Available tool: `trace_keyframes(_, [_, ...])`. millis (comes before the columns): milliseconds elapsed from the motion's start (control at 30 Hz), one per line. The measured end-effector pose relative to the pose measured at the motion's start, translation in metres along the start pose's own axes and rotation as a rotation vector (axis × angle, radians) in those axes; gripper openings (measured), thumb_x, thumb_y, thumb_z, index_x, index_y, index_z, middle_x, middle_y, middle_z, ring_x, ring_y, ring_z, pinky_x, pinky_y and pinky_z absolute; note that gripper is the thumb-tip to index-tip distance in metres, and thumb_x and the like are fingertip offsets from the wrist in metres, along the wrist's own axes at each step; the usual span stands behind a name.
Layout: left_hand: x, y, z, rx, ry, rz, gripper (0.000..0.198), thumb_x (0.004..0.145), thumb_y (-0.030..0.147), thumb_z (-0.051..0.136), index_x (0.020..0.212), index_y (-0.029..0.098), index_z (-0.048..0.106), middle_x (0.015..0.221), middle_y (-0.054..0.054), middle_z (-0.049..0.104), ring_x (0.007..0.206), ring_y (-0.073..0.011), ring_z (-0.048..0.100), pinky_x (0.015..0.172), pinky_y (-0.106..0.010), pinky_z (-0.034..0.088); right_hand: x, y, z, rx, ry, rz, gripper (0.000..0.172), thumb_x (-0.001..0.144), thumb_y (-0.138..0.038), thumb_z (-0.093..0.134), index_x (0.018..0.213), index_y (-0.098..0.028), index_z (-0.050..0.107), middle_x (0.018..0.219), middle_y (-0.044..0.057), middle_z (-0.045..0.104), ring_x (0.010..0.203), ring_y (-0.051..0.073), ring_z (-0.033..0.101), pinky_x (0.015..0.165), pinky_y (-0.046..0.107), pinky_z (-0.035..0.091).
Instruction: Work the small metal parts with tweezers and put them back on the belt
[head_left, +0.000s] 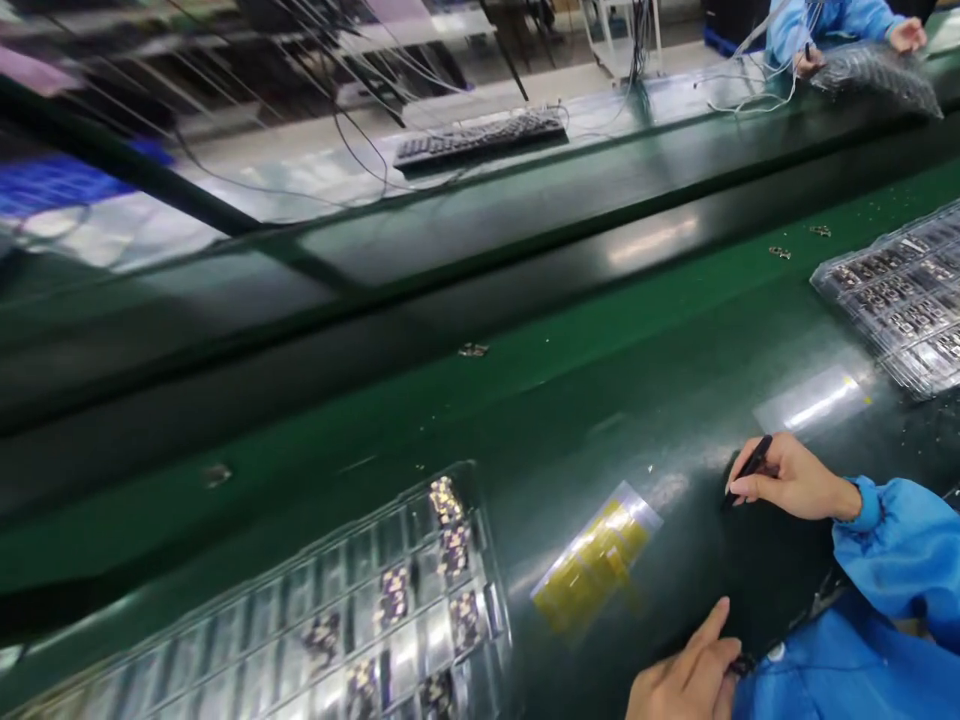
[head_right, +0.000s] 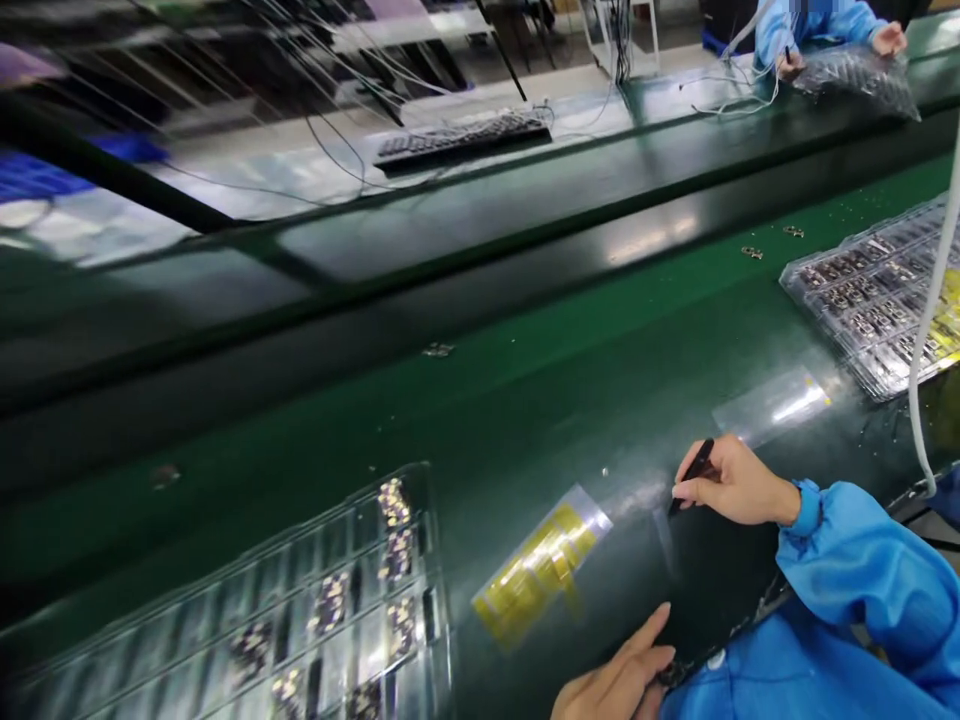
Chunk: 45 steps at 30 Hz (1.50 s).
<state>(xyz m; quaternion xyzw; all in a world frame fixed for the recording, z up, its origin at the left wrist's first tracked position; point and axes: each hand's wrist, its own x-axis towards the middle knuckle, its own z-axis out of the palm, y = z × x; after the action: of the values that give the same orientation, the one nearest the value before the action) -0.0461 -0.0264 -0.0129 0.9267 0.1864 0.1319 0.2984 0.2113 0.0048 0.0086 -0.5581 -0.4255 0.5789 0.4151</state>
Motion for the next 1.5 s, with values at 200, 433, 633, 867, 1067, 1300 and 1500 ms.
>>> trace_keyframes(200, [0.006, 0.013, -0.009, 0.114, -0.012, -0.055, 0.026, 0.08, 0.009, 0.038, 0.095, 0.017, 0.058, 0.122, -0.012, 0.058, 0.067, -0.0142, 0.067, 0.06, -0.025, 0.056, -0.007, -0.008, 0.012, -0.085, -0.023, -0.078, 0.018, 0.077, -0.031, 0.065, 0.082, -0.014, 0.065, 0.072, 0.005, 0.068, 0.066, 0.016, 0.065, 0.059, 0.025, 0.051])
trace_keyframes(433, [-0.019, -0.006, -0.05, 0.182, 0.247, -0.181, 0.025, 0.08, 0.01, 0.046, 0.102, 0.019, 0.056, 0.104, -0.009, 0.068, 0.093, -0.0182, 0.065, 0.082, -0.029, 0.053, -0.017, 0.001, 0.049, -0.118, -0.154, -0.236, 0.014, 0.079, -0.029, 0.062, 0.085, -0.017, 0.068, 0.075, 0.005, 0.071, 0.067, 0.015, 0.066, 0.062, 0.024, 0.051])
trace_keyframes(633, [-0.023, -0.008, -0.042, 0.213, 0.181, -0.196, 0.019, 0.08, 0.01, 0.047, 0.094, 0.018, 0.057, 0.12, -0.011, 0.06, 0.116, -0.0232, 0.051, 0.098, -0.042, 0.041, -0.009, 0.006, 0.028, -0.198, -0.13, -0.211, 0.017, 0.08, -0.031, 0.061, 0.085, -0.017, 0.068, 0.072, 0.004, 0.07, 0.065, 0.015, 0.066, 0.06, 0.023, 0.052])
trace_keyframes(867, [0.013, 0.01, -0.005, 0.076, 0.074, -0.092, 0.022, 0.076, 0.005, 0.043, 0.091, 0.015, 0.055, 0.122, -0.013, 0.058, 0.125, -0.0238, 0.04, 0.101, -0.047, 0.038, 0.006, -0.014, 0.016, -0.253, -0.019, -0.225, 0.018, 0.079, -0.034, 0.063, 0.084, -0.018, 0.069, 0.079, 0.006, 0.071, 0.073, 0.018, 0.067, 0.065, 0.026, 0.053])
trace_keyframes(1067, [0.023, 0.009, -0.006, 0.02, 0.144, -0.022, 0.023, 0.075, 0.005, 0.043, 0.091, 0.017, 0.055, 0.124, -0.012, 0.057, 0.125, -0.0227, 0.04, 0.102, -0.045, 0.037, -0.002, -0.003, 0.029, -0.179, -0.008, -0.228, 0.018, 0.08, -0.033, 0.062, 0.085, -0.017, 0.069, 0.082, 0.007, 0.07, 0.076, 0.018, 0.067, 0.068, 0.028, 0.054])
trace_keyframes(1300, [0.002, -0.001, -0.008, 0.225, 0.18, -0.225, 0.021, 0.08, 0.006, 0.041, 0.091, 0.017, 0.055, 0.131, -0.015, 0.05, 0.126, -0.0273, 0.038, 0.098, -0.053, 0.039, -0.014, 0.015, -0.004, -0.126, 0.082, -0.128, 0.021, 0.078, -0.036, 0.064, 0.085, -0.018, 0.068, 0.081, 0.006, 0.071, 0.073, 0.018, 0.067, 0.066, 0.028, 0.055])
trace_keyframes(1500, [0.03, -0.009, 0.02, 0.273, 0.176, 0.093, 0.019, 0.075, 0.005, 0.042, 0.079, 0.018, 0.056, 0.122, -0.012, 0.058, 0.119, -0.0256, 0.047, 0.093, -0.044, 0.047, -0.004, 0.008, -0.004, -0.113, 0.238, -0.179, 0.022, 0.077, -0.039, 0.064, 0.083, -0.018, 0.068, 0.082, 0.007, 0.071, 0.077, 0.019, 0.067, 0.071, 0.03, 0.054])
